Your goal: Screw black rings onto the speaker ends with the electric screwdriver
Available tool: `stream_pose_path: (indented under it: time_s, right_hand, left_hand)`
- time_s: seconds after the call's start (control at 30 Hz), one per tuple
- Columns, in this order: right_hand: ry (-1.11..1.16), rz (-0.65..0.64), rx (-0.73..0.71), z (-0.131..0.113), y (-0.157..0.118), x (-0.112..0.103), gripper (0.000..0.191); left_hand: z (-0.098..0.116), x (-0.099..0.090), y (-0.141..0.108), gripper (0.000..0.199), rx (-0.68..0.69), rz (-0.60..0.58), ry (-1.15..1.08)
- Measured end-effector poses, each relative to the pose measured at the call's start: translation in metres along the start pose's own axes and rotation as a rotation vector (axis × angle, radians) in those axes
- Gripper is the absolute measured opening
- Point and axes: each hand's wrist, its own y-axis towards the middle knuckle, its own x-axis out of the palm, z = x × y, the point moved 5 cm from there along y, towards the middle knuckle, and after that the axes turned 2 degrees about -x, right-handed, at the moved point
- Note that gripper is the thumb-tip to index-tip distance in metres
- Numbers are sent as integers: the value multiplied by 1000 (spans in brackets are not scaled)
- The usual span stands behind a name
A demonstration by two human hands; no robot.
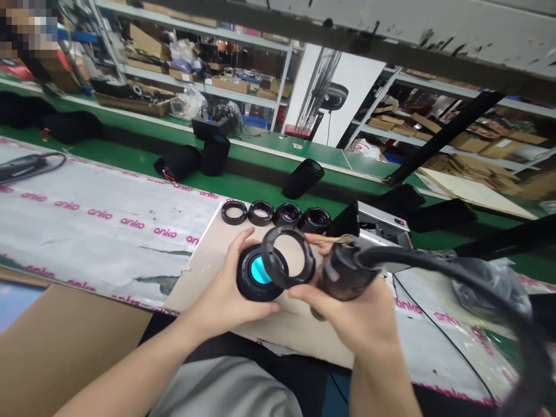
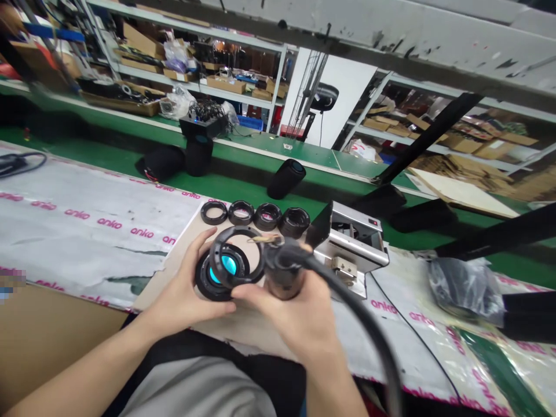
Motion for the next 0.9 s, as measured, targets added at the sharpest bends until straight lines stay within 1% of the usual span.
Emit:
stream_pose_path:
  time_s: [0.03, 0.1, 0.17, 0.27, 0.33, 0.43, 0.5, 0.6, 0.7, 0.77, 0.83, 0.9]
  right_hand:
    - [63, -25, -41, -3, 6, -6, 61]
    - [140, -126, -98, -7, 14, -16, 59]
    - [137, -198, -120, -6, 18, -23, 60]
    - [115, -250, -138, 1, 19, -28, 61]
    - [101, -310, -157, 5, 19, -25, 64]
    - [59, -439, -132, 10, 20, -14, 71]
    - [66, -510, -110, 10, 24, -5, 74]
    - [74, -576, -130, 4, 34, 7, 73]
    - [-16, -646, -120, 1, 46, 14, 66]
    - [-103, -706, -102, 3, 51, 16, 68]
    - [-140, -748, -105, 4, 54, 14, 69]
    - [-95, -727, -119, 4, 52, 11, 64]
  left_hand:
    - [2, -2, 2, 128, 0, -23, 30]
    - [6, -6, 5, 119, 3, -68, 94]
    - [10, -9, 8, 108, 12, -99, 136]
    - [15, -11, 12, 98, 67, -127, 175]
    - [16, -11, 15, 94, 149, -138, 206]
    - [16, -11, 17, 93, 297, -146, 240]
    - [14, -11, 16, 95, 332, -142, 232]
    - [10, -10, 15, 102, 252, -145, 148]
    - [8, -7, 13, 121, 181, -158, 42]
    - [6, -7, 12, 130, 155, -159, 1]
    - [1, -7, 11, 132, 137, -143, -25]
    - [-4, -8, 11, 132, 122, -118, -34]
